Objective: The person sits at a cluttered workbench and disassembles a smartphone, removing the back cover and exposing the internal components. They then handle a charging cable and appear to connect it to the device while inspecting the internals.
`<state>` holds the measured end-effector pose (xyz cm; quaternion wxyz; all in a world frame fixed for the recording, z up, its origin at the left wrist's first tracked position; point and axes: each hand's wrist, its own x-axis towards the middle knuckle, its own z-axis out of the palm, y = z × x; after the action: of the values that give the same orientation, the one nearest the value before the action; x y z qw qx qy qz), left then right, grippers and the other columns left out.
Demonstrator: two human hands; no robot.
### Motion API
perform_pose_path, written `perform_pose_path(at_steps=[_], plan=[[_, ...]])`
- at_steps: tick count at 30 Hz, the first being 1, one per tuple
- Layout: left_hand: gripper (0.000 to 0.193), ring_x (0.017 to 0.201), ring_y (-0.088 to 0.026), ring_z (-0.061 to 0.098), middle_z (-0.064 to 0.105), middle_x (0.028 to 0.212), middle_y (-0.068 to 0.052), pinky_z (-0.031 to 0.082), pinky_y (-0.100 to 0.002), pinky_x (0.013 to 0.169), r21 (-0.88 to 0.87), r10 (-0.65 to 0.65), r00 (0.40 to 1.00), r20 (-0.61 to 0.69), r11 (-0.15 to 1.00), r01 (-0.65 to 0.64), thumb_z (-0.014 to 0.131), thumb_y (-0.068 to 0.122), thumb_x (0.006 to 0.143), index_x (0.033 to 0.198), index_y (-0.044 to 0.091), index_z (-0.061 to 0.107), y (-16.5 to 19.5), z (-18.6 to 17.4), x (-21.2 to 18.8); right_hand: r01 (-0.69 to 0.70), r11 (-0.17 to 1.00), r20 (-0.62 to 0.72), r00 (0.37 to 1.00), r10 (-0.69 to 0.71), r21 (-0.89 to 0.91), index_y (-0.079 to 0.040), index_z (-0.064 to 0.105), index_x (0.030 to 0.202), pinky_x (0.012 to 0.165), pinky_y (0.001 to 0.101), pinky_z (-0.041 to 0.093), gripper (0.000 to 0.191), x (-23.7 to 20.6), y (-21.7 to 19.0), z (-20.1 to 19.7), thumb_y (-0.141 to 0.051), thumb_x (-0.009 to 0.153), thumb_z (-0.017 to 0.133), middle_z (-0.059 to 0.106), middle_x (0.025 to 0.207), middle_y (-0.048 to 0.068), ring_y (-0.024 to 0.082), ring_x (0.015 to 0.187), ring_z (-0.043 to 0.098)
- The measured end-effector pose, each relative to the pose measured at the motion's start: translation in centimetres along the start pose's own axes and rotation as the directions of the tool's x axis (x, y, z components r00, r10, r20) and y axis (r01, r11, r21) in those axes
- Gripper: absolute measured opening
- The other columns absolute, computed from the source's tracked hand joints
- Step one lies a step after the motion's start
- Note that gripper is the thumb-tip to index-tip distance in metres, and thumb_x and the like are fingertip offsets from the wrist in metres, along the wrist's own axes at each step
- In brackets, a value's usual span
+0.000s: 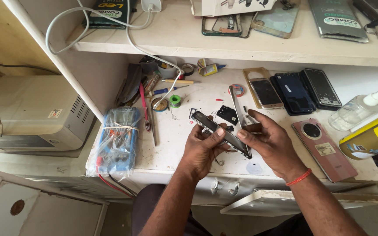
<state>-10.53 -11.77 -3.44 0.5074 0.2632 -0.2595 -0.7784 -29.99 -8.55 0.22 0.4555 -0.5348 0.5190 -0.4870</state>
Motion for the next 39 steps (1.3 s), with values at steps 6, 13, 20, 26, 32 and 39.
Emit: perform_pose_path(at_steps=[6, 13, 20, 26, 32, 39], plan=[[0.076, 0.108, -0.032, 0.070, 0.063, 0.126, -0.020, 0.062, -0.050, 0.084, -0.019, 0.032, 0.999, 0.021, 0.999, -0.032, 0.081, 0.012, 0.079, 0.140, 0.001, 0.037, 0.0, 0.2, -0.3, 0.065, 0.992, 0.042, 0.997, -0.070, 0.104, 0.004, 0.045, 0.152, 0.093, 0.0294, 0.054, 0.073, 0.3, 1.0, -0.8, -0.020, 0.090, 0.076, 0.064, 0.112, 0.008, 0.013, 0.106, 0.063], [0.085, 0.112, -0.032, 0.069, 0.064, 0.127, -0.016, 0.063, -0.049, 0.087, -0.051, 0.079, 0.993, 0.090, 0.996, -0.075, 0.081, 0.007, 0.079, 0.150, 0.009, 0.033, -0.2, 0.0, -0.4, 0.075, 0.994, 0.095, 0.992, -0.083, 0.079, 0.001, 0.043, 0.153, 0.099, 0.0313, 0.054, 0.076, 0.2, 0.1, -1.4, -0.019, 0.087, 0.076, 0.066, 0.120, 0.009, 0.016, 0.115, 0.064], [0.090, 0.113, -0.031, 0.069, 0.066, 0.126, -0.015, 0.065, -0.050, 0.088, -0.020, 0.064, 0.994, 0.092, 0.998, -0.063, 0.083, 0.009, 0.076, 0.151, 0.010, 0.034, -0.1, -0.1, -0.5, 0.021, 0.999, 0.171, 0.985, -0.014, -0.039, 0.001, 0.043, 0.151, 0.099, 0.0346, 0.056, 0.084, 0.7, -0.8, -1.6, -0.022, 0.080, 0.081, 0.068, 0.127, 0.012, 0.019, 0.119, 0.065], [0.089, 0.116, -0.028, 0.068, 0.066, 0.126, -0.011, 0.063, -0.050, 0.094, 0.028, 0.039, 0.995, 0.094, 0.999, -0.042, 0.086, 0.008, 0.072, 0.148, 0.010, 0.040, -0.1, 0.1, -0.5, 0.071, 0.983, 0.260, 0.965, -0.025, -0.168, 0.002, 0.049, 0.148, 0.097, 0.0345, 0.057, 0.084, 1.0, -1.3, -1.6, -0.027, 0.078, 0.083, 0.072, 0.125, 0.014, 0.020, 0.113, 0.069], [0.092, 0.118, -0.029, 0.067, 0.066, 0.126, -0.013, 0.061, -0.051, 0.096, 0.042, 0.037, 0.994, 0.103, 0.998, -0.042, 0.087, 0.008, 0.071, 0.150, 0.008, 0.039, 0.0, 0.1, -0.6, 0.051, 0.977, 0.283, 0.959, 0.009, -0.206, 0.002, 0.057, 0.142, 0.091, 0.0337, 0.059, 0.075, 1.1, -1.9, -1.6, -0.029, 0.079, 0.082, 0.076, 0.119, 0.012, 0.017, 0.105, 0.071], [0.095, 0.115, -0.030, 0.067, 0.065, 0.128, -0.012, 0.063, -0.050, 0.092, -0.009, 0.035, 0.996, 0.080, 0.999, -0.034, 0.082, 0.004, 0.074, 0.154, 0.011, 0.032, 0.1, 0.1, -0.6, -0.025, 0.979, 0.187, 0.980, 0.064, -0.201, 0.002, 0.061, 0.139, 0.092, 0.0312, 0.057, 0.065, 1.0, -1.2, -2.2, -0.027, 0.083, 0.078, 0.076, 0.119, 0.011, 0.016, 0.105, 0.071]])
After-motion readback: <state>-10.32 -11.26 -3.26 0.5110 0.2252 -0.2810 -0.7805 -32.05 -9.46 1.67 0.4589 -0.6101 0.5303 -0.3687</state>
